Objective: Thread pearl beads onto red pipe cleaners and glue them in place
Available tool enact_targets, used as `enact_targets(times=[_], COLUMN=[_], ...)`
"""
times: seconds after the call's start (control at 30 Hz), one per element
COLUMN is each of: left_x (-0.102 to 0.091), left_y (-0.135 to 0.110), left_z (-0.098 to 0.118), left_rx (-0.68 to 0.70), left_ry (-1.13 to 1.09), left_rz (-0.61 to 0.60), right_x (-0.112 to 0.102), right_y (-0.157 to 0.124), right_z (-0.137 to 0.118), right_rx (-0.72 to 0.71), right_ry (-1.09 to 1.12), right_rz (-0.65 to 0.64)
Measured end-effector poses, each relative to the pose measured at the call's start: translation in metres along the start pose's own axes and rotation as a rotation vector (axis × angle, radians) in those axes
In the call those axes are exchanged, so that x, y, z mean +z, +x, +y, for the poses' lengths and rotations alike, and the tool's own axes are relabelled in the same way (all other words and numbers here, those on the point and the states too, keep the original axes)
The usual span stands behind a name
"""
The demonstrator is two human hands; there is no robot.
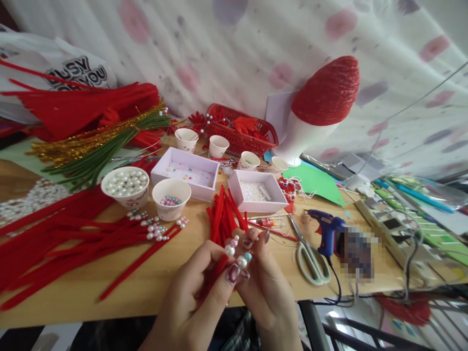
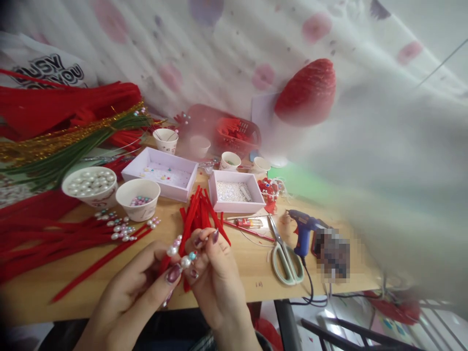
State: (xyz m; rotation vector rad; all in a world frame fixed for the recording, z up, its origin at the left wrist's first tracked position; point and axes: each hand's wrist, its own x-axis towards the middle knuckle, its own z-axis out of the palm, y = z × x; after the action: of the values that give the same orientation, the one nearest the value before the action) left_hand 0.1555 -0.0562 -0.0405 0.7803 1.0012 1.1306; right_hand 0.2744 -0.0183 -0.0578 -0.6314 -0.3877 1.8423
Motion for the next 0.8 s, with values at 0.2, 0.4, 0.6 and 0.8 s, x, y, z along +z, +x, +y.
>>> enact_targets(times=[0.2, 0.4, 0.6, 0.8], left_x=[0.005, 0.006, 0.006, 0.003], left_y=[0.0, -0.001, -0.002, -0.004], left_z=[-0.001, -0.001, 0.003, 0.011], left_rx=[0.052, 0.055, 0.01, -0.08], left_ry=[0.024, 0.013, -0.039, -0.111], left_rz=[0.059, 0.106, 0.088, 0.027], right_x=[-0.001, -0.004, -0.006, -0.008], right_y=[0.003, 0.004, 0.004, 0.005], right_z=[0.002, 0.005, 0.002, 0.0], right_rx=[0.071, 0.067, -0.035, -0.159], right_ry=[0.085, 0.098, -0.087, -0.257], right_rz=[-0.068, -0.103, -0.147, -0.166])
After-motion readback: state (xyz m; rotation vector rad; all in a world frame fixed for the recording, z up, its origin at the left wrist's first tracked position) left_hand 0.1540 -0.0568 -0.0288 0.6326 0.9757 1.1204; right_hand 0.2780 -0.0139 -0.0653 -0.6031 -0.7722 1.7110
